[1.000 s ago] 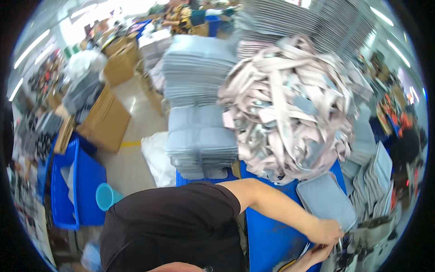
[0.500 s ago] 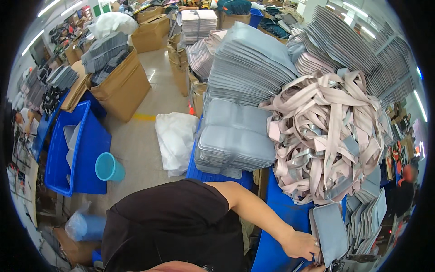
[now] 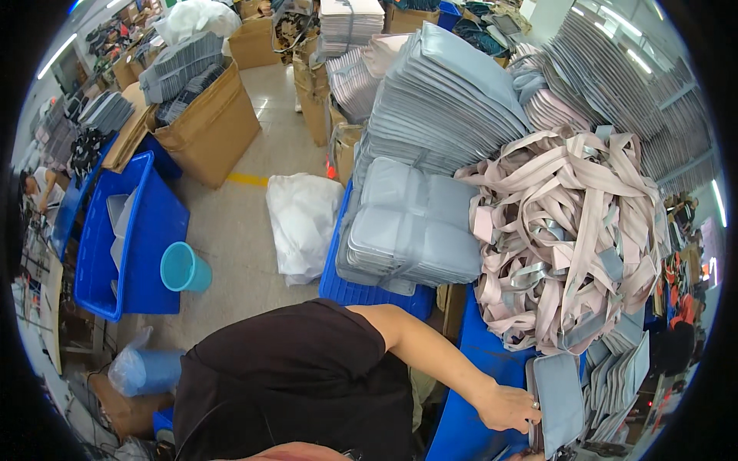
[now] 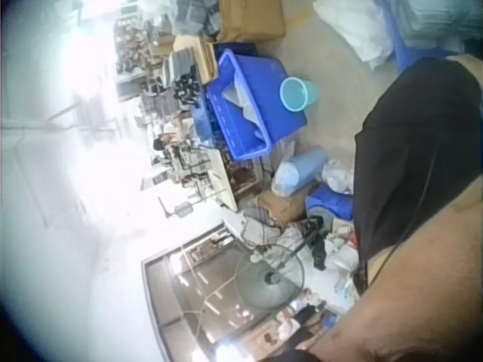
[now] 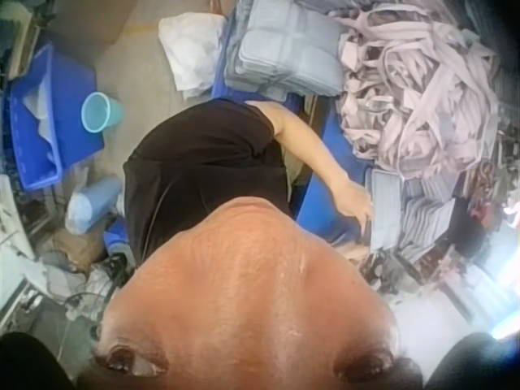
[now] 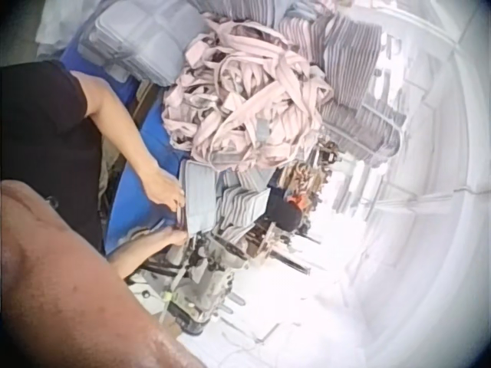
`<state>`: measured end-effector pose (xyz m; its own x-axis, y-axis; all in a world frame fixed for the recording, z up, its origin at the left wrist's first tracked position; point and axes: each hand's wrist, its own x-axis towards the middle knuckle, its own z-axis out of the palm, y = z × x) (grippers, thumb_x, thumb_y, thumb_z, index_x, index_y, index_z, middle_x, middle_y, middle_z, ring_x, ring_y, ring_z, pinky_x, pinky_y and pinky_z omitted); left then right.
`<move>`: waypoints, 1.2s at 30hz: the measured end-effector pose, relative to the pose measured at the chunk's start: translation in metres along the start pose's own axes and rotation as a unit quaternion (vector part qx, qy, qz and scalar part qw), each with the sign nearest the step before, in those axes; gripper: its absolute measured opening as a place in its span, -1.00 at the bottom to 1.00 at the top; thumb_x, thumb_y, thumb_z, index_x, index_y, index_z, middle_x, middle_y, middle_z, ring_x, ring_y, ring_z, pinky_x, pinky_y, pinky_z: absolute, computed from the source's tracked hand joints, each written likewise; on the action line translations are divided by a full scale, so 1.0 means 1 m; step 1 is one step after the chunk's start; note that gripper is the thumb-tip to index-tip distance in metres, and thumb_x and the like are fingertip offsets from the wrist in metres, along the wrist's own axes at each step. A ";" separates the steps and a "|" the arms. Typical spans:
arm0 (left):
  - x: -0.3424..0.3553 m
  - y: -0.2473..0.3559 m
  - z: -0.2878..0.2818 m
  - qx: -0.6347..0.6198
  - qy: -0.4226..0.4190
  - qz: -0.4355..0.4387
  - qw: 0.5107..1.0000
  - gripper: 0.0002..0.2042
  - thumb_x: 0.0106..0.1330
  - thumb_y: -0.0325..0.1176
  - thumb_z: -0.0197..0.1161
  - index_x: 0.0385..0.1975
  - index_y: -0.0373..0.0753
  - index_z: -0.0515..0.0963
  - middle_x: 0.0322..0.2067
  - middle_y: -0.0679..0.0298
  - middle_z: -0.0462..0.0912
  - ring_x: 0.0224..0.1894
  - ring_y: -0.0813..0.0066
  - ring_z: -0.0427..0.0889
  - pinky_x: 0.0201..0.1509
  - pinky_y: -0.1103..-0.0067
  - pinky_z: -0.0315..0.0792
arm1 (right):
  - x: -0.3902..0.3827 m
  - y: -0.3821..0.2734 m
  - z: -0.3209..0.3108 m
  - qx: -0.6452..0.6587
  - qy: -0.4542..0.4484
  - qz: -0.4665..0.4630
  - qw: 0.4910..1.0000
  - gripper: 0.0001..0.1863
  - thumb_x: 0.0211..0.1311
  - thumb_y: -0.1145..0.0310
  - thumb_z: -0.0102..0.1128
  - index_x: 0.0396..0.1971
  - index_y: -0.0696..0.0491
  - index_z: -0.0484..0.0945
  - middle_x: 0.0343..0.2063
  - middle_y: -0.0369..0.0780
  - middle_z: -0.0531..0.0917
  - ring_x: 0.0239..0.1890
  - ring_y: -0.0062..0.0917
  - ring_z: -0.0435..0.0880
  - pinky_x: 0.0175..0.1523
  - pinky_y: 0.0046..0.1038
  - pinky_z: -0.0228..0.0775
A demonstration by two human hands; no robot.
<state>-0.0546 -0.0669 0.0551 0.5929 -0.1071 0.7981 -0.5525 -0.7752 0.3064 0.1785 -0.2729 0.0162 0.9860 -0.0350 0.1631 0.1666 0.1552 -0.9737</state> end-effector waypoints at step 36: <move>-0.101 0.100 -0.126 -0.061 0.089 -0.100 0.989 -0.60 0.29 -0.54 0.22 0.14 -0.28 0.48 -0.11 0.10 0.55 -0.19 0.08 0.61 -0.23 0.27 0.51 | -0.019 0.042 -0.006 0.003 0.071 -0.061 0.996 -0.65 0.29 0.25 0.35 -0.11 0.24 0.69 -0.14 -0.08 0.74 -0.12 -0.29 0.71 -0.01 -0.31 0.57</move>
<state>-0.2436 -0.0551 0.0703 0.5900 0.1605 0.7913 -0.5076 -0.6884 0.5181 0.1671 -0.2717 -0.0283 0.9475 -0.1923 0.2556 0.2852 0.1465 -0.9472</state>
